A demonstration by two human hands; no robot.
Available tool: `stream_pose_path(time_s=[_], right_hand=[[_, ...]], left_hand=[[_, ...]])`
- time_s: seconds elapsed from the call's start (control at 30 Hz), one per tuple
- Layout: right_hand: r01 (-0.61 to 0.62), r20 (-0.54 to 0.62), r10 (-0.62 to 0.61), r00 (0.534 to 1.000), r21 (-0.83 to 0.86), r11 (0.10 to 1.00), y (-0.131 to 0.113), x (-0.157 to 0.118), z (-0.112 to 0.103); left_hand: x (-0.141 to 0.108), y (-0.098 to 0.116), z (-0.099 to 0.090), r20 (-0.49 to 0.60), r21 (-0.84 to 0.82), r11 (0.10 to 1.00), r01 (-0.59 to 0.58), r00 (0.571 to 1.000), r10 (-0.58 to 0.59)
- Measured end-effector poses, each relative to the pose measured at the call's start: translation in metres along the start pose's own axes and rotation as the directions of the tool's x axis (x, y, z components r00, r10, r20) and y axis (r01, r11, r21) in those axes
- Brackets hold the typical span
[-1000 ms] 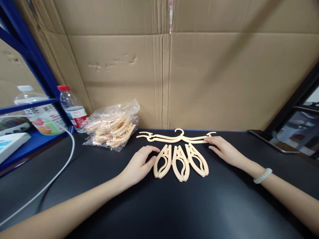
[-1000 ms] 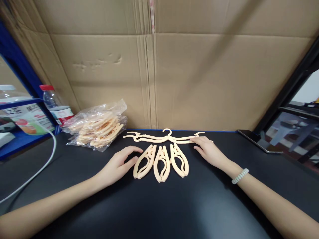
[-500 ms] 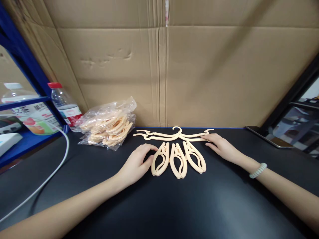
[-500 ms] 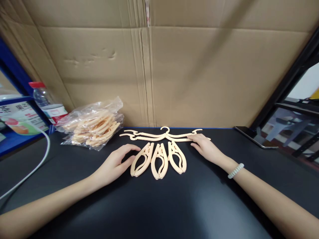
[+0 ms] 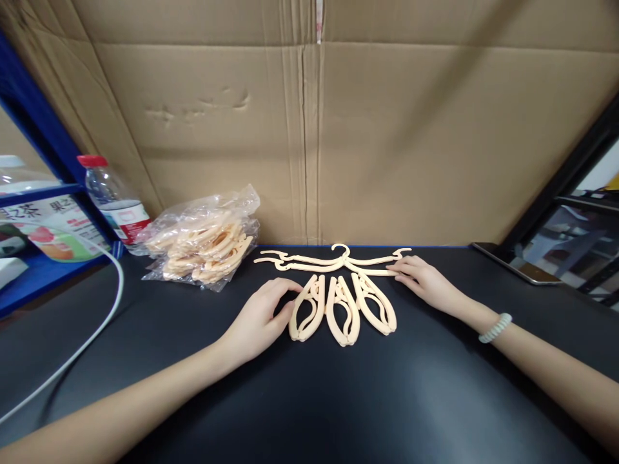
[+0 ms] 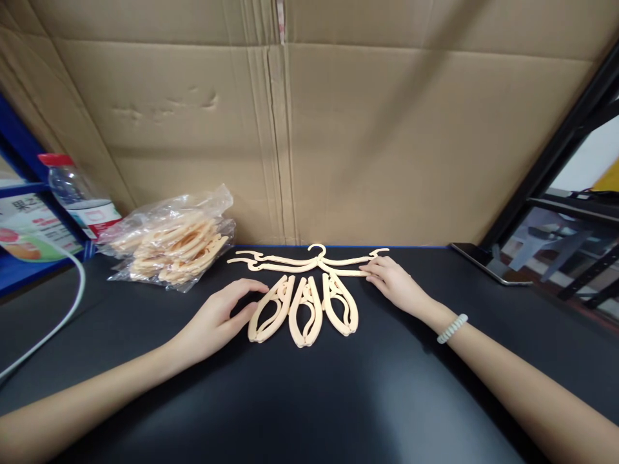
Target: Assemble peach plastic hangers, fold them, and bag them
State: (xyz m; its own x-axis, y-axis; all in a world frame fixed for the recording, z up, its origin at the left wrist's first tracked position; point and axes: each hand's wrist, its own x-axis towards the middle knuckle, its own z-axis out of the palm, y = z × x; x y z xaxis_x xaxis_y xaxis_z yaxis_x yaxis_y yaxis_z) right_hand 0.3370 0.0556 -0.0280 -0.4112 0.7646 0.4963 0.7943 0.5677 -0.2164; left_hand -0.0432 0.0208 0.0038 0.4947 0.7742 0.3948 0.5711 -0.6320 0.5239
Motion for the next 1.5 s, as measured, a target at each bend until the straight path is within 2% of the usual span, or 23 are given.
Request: stream_pose_path(time_s=[0.23, 0.43, 0.67, 0.87, 1.0, 1.33, 1.5], right_hand=[[-0.010, -0.017, 0.011, 1.000, 0.040, 0.999, -0.011, 0.004, -0.007], [-0.123, -0.049, 0.127, 0.991, 0.082, 0.989, -0.018, 0.003, -0.009], [-0.165, -0.224, 0.196, 0.955, 0.148, 0.975, -0.022, 0.005, -0.017], [-0.189, -0.331, 0.211, 0.920, 0.100, 0.977, -0.035, 0.006, -0.037], [-0.152, -0.355, 0.175, 0.919, 0.090, 0.984, -0.043, 0.006, -0.043], [-0.059, -0.287, 0.081, 0.954, 0.086, 0.995, -0.060, 0.004, -0.037], [-0.016, -0.246, 0.045, 0.968, 0.118, 0.993, -0.069, 0.004, -0.034]], left_hand=[[0.001, 0.001, -0.001, -0.028, -0.014, 1.000, 0.018, 0.999, -0.018], [0.000, 0.002, -0.003, -0.051, -0.017, 0.999, 0.045, 0.998, -0.046], [0.000, 0.000, -0.003, -0.095, -0.062, 0.994, 0.094, 0.990, -0.100], [0.001, -0.005, 0.003, -0.158, -0.242, 0.943, 0.227, 0.950, -0.269], [0.001, -0.004, 0.005, -0.256, -0.384, 0.894, 0.230, 0.904, -0.343], [-0.003, 0.010, 0.003, -0.263, -0.327, 0.943, 0.066, 0.952, -0.158], [-0.007, 0.012, 0.006, -0.223, -0.146, 0.989, -0.011, 0.974, -0.022]])
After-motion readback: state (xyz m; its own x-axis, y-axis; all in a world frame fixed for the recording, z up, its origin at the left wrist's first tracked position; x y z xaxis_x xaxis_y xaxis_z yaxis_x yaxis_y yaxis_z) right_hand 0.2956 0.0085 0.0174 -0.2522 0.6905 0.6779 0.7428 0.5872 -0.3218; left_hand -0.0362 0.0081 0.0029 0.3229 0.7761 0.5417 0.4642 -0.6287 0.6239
